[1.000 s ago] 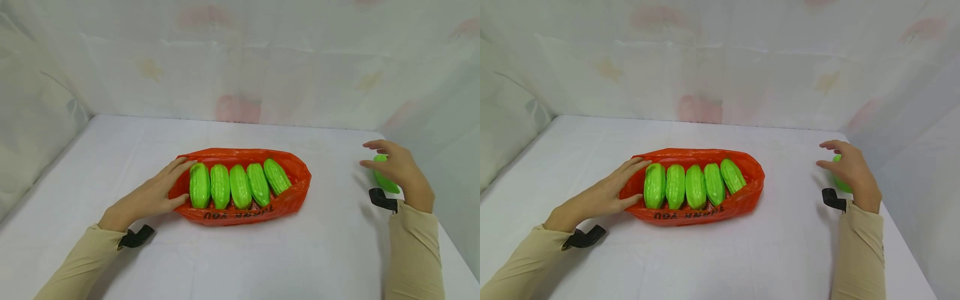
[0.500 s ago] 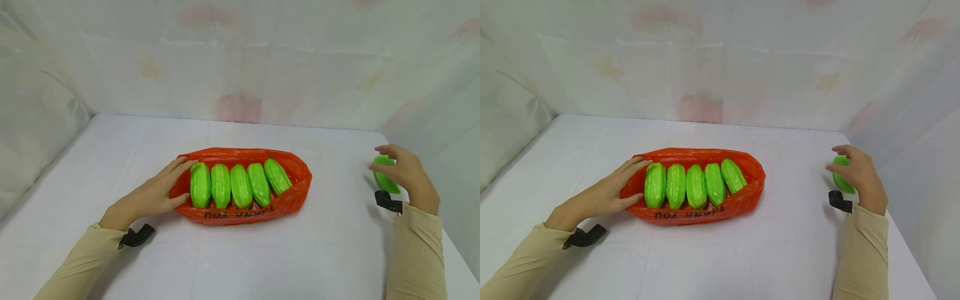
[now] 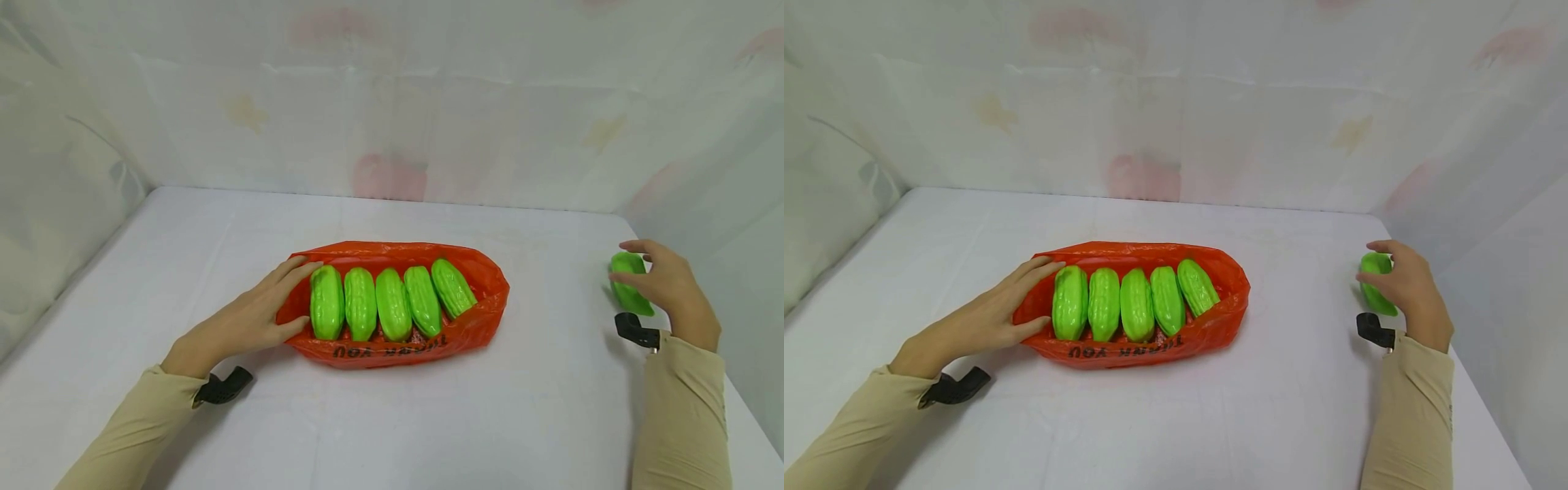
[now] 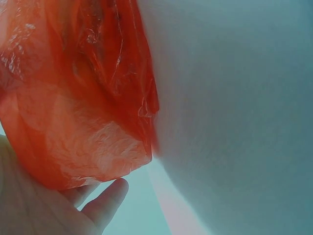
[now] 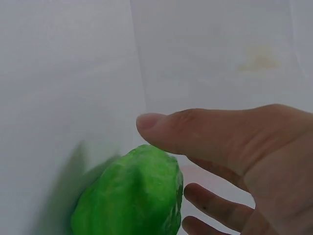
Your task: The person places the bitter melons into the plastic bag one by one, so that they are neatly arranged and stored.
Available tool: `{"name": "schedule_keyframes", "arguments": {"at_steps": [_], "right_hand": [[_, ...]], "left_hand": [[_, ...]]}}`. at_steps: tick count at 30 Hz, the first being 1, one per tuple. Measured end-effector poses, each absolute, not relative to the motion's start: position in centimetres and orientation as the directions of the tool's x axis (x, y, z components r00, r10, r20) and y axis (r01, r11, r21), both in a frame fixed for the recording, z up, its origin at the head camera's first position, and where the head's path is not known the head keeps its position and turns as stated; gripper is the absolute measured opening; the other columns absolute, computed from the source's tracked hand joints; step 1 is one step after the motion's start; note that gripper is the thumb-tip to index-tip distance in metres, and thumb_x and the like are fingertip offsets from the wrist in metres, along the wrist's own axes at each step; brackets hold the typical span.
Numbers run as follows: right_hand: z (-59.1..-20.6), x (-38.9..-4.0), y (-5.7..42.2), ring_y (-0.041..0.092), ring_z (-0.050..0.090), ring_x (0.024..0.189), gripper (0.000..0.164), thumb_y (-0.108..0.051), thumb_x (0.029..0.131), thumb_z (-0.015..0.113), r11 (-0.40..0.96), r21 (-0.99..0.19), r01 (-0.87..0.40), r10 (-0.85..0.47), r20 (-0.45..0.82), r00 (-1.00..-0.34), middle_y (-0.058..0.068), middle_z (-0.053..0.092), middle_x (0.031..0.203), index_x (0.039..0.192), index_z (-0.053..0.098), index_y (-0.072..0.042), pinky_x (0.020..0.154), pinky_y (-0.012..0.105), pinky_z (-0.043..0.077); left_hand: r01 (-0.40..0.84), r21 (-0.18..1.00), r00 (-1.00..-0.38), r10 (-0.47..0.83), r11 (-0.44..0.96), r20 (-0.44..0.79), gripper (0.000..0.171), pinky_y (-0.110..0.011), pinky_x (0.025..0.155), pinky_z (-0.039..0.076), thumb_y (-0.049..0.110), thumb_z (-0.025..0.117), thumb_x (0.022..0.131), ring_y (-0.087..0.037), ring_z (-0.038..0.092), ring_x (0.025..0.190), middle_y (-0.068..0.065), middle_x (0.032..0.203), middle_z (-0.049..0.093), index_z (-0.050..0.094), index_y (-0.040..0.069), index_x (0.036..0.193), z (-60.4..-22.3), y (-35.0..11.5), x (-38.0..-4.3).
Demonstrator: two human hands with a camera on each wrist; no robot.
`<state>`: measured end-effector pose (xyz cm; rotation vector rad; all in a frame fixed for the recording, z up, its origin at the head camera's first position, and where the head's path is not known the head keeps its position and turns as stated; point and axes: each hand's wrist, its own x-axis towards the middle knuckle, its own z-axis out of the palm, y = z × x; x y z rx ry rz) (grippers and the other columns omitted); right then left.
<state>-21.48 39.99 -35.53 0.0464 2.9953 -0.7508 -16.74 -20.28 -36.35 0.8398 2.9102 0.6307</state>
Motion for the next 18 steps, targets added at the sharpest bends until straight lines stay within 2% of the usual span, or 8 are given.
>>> {"name": "schedule_keyframes", "arguments": {"at_steps": [9, 18], "right_hand": [[-36.23, -21.66, 40.4, 0.061, 0.03, 0.125, 0.064, -0.015, 0.092, 0.063, 0.893, -0.447, 0.051, 0.031, -0.051, -0.998, 0.045, 0.028, 0.144, 0.144, 0.033, 0.008, 0.093, 0.072, 0.037], [-36.39, -21.72, 40.62, 0.058, 0.038, 0.113, 0.066, -0.018, 0.095, 0.062, 0.902, -0.428, 0.058, 0.024, -0.085, -0.996, 0.046, 0.031, 0.135, 0.144, 0.029, 0.011, 0.083, 0.065, 0.044]], "left_hand": [[0.489, 0.393, -0.858, 0.51, 0.779, 0.059, 0.079, -0.066, 0.103, 0.042, 0.019, 0.064, 0.091, -0.041, 0.03, 0.145, -0.016, 0.162, 0.02, 0.021, 0.022, 0.157, -36.25, -20.23, -16.63], [0.503, 0.39, -0.851, 0.52, 0.771, 0.07, 0.079, -0.065, 0.103, 0.043, 0.018, 0.064, 0.091, -0.04, 0.032, 0.144, -0.016, 0.161, 0.022, 0.021, 0.02, 0.157, -36.27, -20.23, -16.68]]}}
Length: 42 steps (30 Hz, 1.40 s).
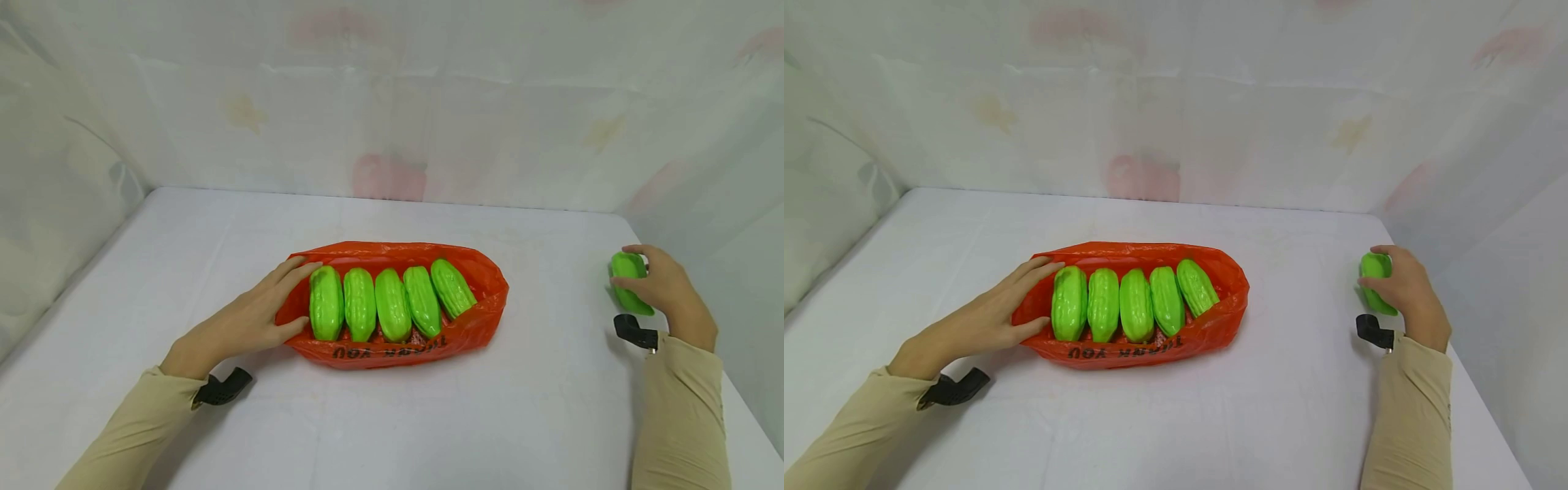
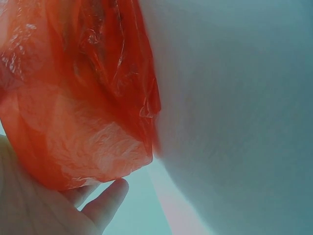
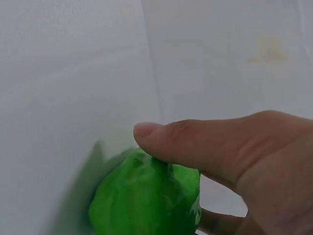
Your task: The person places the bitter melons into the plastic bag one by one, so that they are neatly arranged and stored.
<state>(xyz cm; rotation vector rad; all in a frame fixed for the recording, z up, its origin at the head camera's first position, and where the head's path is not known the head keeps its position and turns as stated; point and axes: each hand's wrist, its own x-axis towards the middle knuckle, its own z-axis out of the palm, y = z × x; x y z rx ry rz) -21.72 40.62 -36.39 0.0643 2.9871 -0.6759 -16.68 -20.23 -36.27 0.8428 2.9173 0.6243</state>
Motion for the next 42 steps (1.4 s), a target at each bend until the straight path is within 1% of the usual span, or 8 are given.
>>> {"name": "schedule_keyframes", "arguments": {"at_steps": [10, 16, 21, 27, 31, 35, 39, 42], "right_hand": [[-36.29, -21.86, 40.09, 0.06, 0.039, 0.119, 0.074, -0.017, 0.09, 0.069, 0.904, -0.427, 0.037, 0.0, -0.086, -0.996, 0.045, 0.029, 0.141, 0.145, 0.028, 0.011, 0.09, 0.068, 0.043], [-36.41, -22.02, 39.89, 0.06, 0.04, 0.123, 0.077, -0.02, 0.089, 0.07, 0.899, -0.437, 0.037, -0.009, -0.102, -0.995, 0.045, 0.031, 0.142, 0.145, 0.028, 0.013, 0.094, 0.067, 0.041], [-36.53, -22.05, 39.81, 0.058, 0.041, 0.123, 0.078, -0.021, 0.089, 0.07, 0.898, -0.438, 0.043, -0.003, -0.104, -0.995, 0.043, 0.035, 0.139, 0.144, 0.028, 0.014, 0.094, 0.066, 0.041], [-36.63, -22.15, 39.82, 0.057, 0.042, 0.12, 0.081, -0.022, 0.089, 0.071, 0.9, -0.433, 0.052, 0.004, -0.11, -0.994, 0.043, 0.033, 0.14, 0.145, 0.027, 0.015, 0.091, 0.064, 0.042], [-36.68, -22.16, 39.86, 0.059, 0.04, 0.122, 0.082, -0.022, 0.088, 0.071, 0.898, -0.436, 0.063, 0.012, -0.118, -0.993, 0.045, 0.032, 0.14, 0.145, 0.025, 0.015, 0.094, 0.066, 0.041], [-36.65, -22.14, 39.97, 0.061, 0.037, 0.124, 0.083, -0.025, 0.088, 0.07, 0.898, -0.433, 0.083, 0.028, -0.134, -0.991, 0.048, 0.033, 0.138, 0.145, 0.024, 0.014, 0.096, 0.068, 0.04], [-36.56, -22.15, 40.1, 0.061, 0.037, 0.123, 0.086, -0.03, 0.089, 0.07, 0.902, -0.42, 0.103, 0.04, -0.157, -0.987, 0.048, 0.033, 0.138, 0.146, 0.023, 0.014, 0.095, 0.068, 0.04], [-36.52, -22.22, 40.08, 0.06, 0.038, 0.122, 0.085, -0.03, 0.089, 0.069, 0.907, -0.41, 0.098, 0.035, -0.157, -0.987, 0.048, 0.033, 0.138, 0.145, 0.024, 0.014, 0.094, 0.068, 0.04]], "left_hand": [[0.496, 0.394, -0.854, 0.517, 0.774, 0.061, 0.079, -0.065, 0.103, 0.042, 0.018, 0.064, 0.091, -0.04, 0.032, 0.145, -0.015, 0.161, 0.022, 0.021, 0.021, 0.157, -36.17, -20.25, -16.61], [0.509, 0.392, -0.847, 0.526, 0.766, 0.073, 0.078, -0.065, 0.103, 0.043, 0.017, 0.064, 0.091, -0.039, 0.033, 0.144, -0.015, 0.16, 0.024, 0.022, 0.019, 0.157, -36.13, -20.25, -16.63], [0.51, 0.391, -0.847, 0.526, 0.766, 0.074, 0.078, -0.065, 0.103, 0.043, 0.017, 0.064, 0.091, -0.039, 0.032, 0.144, -0.014, 0.161, 0.024, 0.022, 0.019, 0.157, -36.16, -20.27, -16.64], [0.505, 0.391, -0.85, 0.522, 0.77, 0.07, 0.079, -0.065, 0.103, 0.042, 0.018, 0.064, 0.091, -0.04, 0.032, 0.144, -0.015, 0.161, 0.023, 0.021, 0.021, 0.157, -36.22, -20.29, -16.65], [0.507, 0.389, -0.85, 0.522, 0.77, 0.073, 0.079, -0.065, 0.102, 0.043, 0.018, 0.064, 0.091, -0.04, 0.033, 0.144, -0.015, 0.161, 0.023, 0.021, 0.021, 0.157, -36.22, -20.29, -16.64], [0.507, 0.389, -0.85, 0.522, 0.769, 0.075, 0.079, -0.065, 0.102, 0.044, 0.018, 0.064, 0.091, -0.04, 0.033, 0.144, -0.015, 0.161, 0.023, 0.022, 0.021, 0.157, -36.23, -20.3, -16.64], [0.507, 0.39, -0.85, 0.522, 0.769, 0.076, 0.079, -0.065, 0.102, 0.043, 0.018, 0.064, 0.091, -0.04, 0.033, 0.144, -0.015, 0.161, 0.023, 0.022, 0.021, 0.157, -36.26, -20.32, -16.64], [0.51, 0.388, -0.848, 0.524, 0.768, 0.078, 0.079, -0.064, 0.102, 0.044, 0.018, 0.064, 0.091, -0.039, 0.033, 0.144, -0.015, 0.161, 0.023, 0.022, 0.021, 0.157, -36.27, -20.33, -16.66]]}}
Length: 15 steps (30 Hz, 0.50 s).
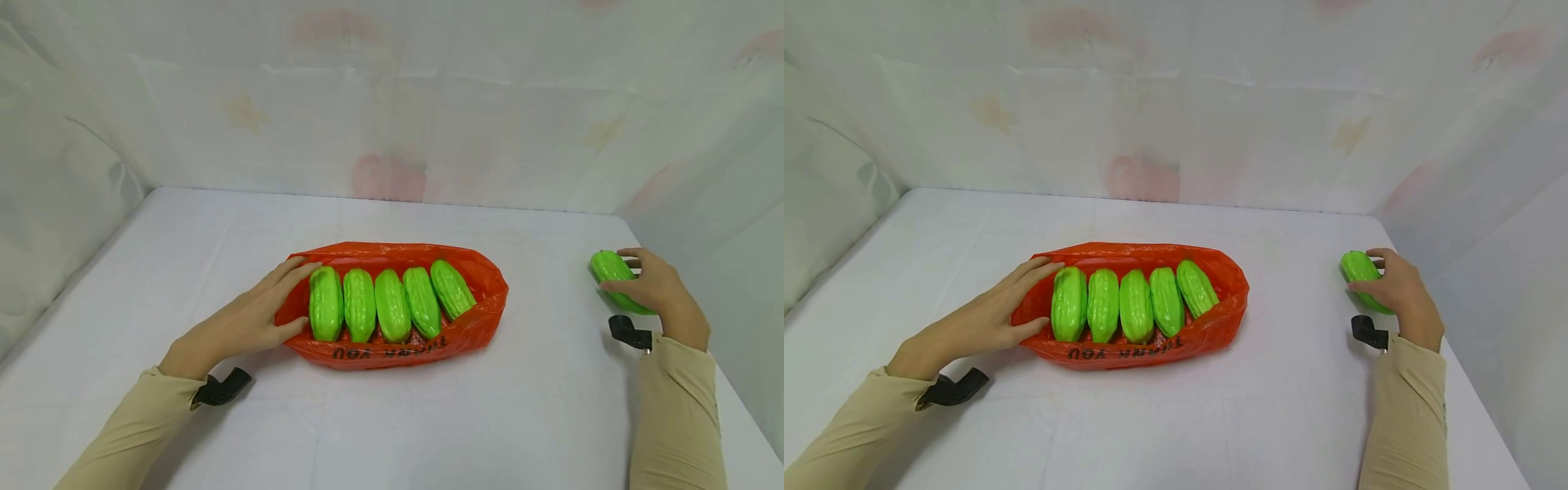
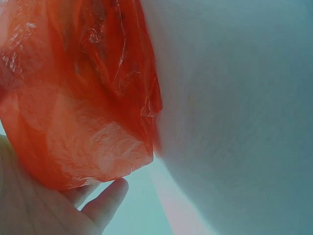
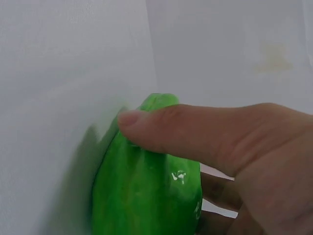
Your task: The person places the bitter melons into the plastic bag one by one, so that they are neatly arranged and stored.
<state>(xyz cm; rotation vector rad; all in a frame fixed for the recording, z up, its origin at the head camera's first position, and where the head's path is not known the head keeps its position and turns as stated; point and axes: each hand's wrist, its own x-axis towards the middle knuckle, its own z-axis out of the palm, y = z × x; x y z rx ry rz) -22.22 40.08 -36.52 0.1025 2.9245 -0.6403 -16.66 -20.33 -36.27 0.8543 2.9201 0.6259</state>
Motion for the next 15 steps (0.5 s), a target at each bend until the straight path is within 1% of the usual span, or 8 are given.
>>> {"name": "schedule_keyframes", "arguments": {"at_steps": [4, 9, 15], "right_hand": [[-36.5, -22.3, 39.9, 0.06, 0.038, 0.122, 0.083, -0.027, 0.088, 0.07, 0.907, -0.414, 0.077, 0.016, -0.149, -0.989, 0.048, 0.034, 0.138, 0.145, 0.025, 0.013, 0.094, 0.067, 0.04], [-36.3, -22.3, 39.6, 0.059, 0.037, 0.124, 0.08, -0.023, 0.089, 0.07, 0.893, -0.448, 0.051, -0.01, -0.133, -0.991, 0.045, 0.034, 0.141, 0.148, 0.027, 0.009, 0.092, 0.066, 0.042], [-35.9, -22.3, 38.8, 0.06, 0.037, 0.128, 0.077, -0.02, 0.09, 0.068, 0.881, -0.473, 0.012, -0.047, -0.112, -0.993, 0.042, 0.034, 0.143, 0.15, 0.027, 0.006, 0.094, 0.068, 0.042]], "left_hand": [[0.511, 0.389, -0.847, 0.526, 0.766, 0.077, 0.079, -0.064, 0.103, 0.043, 0.018, 0.064, 0.091, -0.04, 0.033, 0.144, -0.015, 0.161, 0.023, 0.022, 0.02, 0.157, -36.3, -20.3, -16.7], [0.509, 0.389, -0.848, 0.526, 0.768, 0.072, 0.079, -0.065, 0.103, 0.043, 0.017, 0.064, 0.091, -0.04, 0.032, 0.144, -0.016, 0.161, 0.022, 0.021, 0.021, 0.157, -36.2, -20.3, -16.7], [0.508, 0.396, -0.847, 0.527, 0.765, 0.068, 0.079, -0.065, 0.104, 0.042, 0.017, 0.064, 0.091, -0.04, 0.031, 0.145, -0.015, 0.161, 0.022, 0.021, 0.021, 0.157, -36.1, -20.3, -16.6]]}}
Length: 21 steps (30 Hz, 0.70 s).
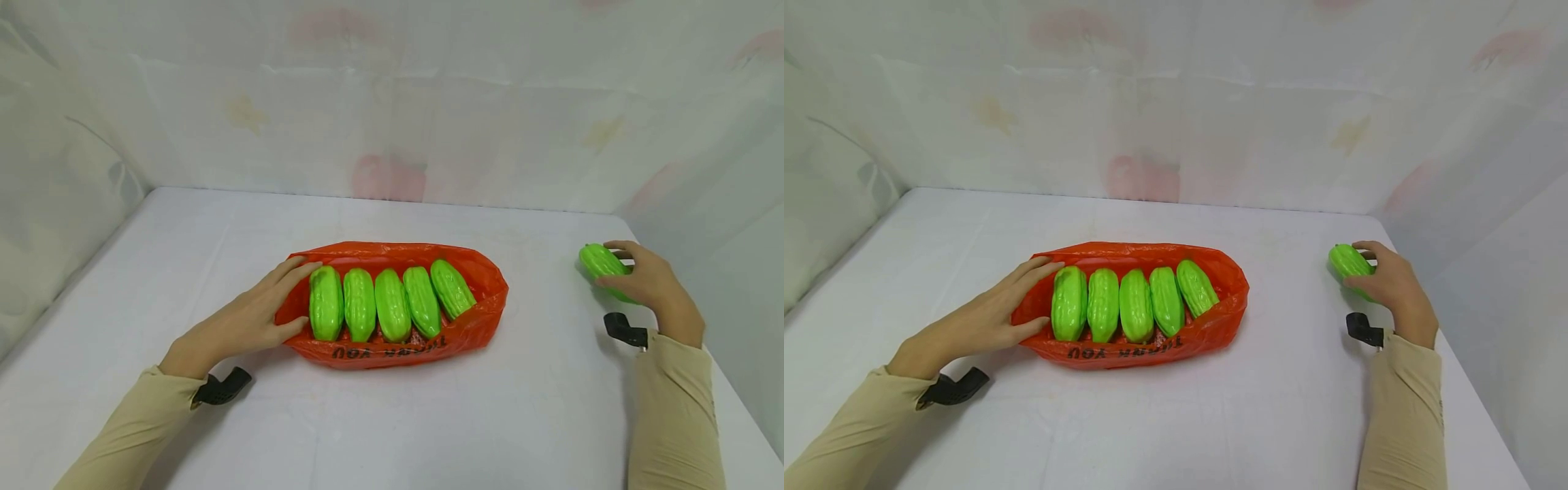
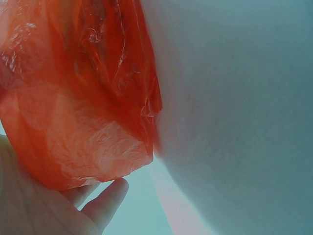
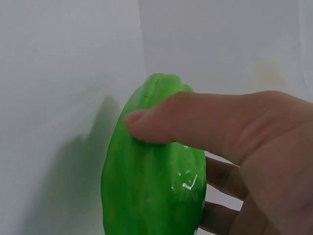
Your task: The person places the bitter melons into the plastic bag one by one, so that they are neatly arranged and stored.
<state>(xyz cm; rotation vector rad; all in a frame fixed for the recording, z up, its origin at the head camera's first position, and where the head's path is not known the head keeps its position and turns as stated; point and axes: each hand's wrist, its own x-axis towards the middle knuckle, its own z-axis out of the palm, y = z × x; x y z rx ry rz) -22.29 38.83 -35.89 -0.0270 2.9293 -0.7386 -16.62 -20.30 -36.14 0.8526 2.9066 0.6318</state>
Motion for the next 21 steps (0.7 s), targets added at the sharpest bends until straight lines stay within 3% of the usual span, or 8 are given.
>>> {"name": "schedule_keyframes", "arguments": {"at_steps": [15, 21], "right_hand": [[-35.6, -22.7, 36.6, 0.058, 0.048, 0.123, 0.073, -0.02, 0.091, 0.069, 0.866, -0.493, -0.085, -0.122, -0.043, -0.992, 0.036, 0.039, 0.144, 0.149, 0.032, 0.002, 0.089, 0.057, 0.048], [-35.4, -22.8, 35.8, 0.057, 0.048, 0.123, 0.073, -0.019, 0.091, 0.071, 0.853, -0.512, -0.101, -0.137, -0.033, -0.99, 0.035, 0.041, 0.144, 0.149, 0.033, 0.002, 0.082, 0.044, 0.051]], "left_hand": [[0.499, 0.395, -0.852, 0.519, 0.771, 0.063, 0.079, -0.067, 0.104, 0.041, 0.018, 0.063, 0.091, -0.042, 0.029, 0.146, -0.016, 0.163, 0.02, 0.021, 0.022, 0.158, -36.2, -20.3, -16.6], [0.502, 0.396, -0.85, 0.522, 0.769, 0.065, 0.079, -0.066, 0.104, 0.041, 0.017, 0.064, 0.091, -0.042, 0.03, 0.146, -0.016, 0.162, 0.02, 0.021, 0.021, 0.157, -36.3, -20.3, -16.7]]}}
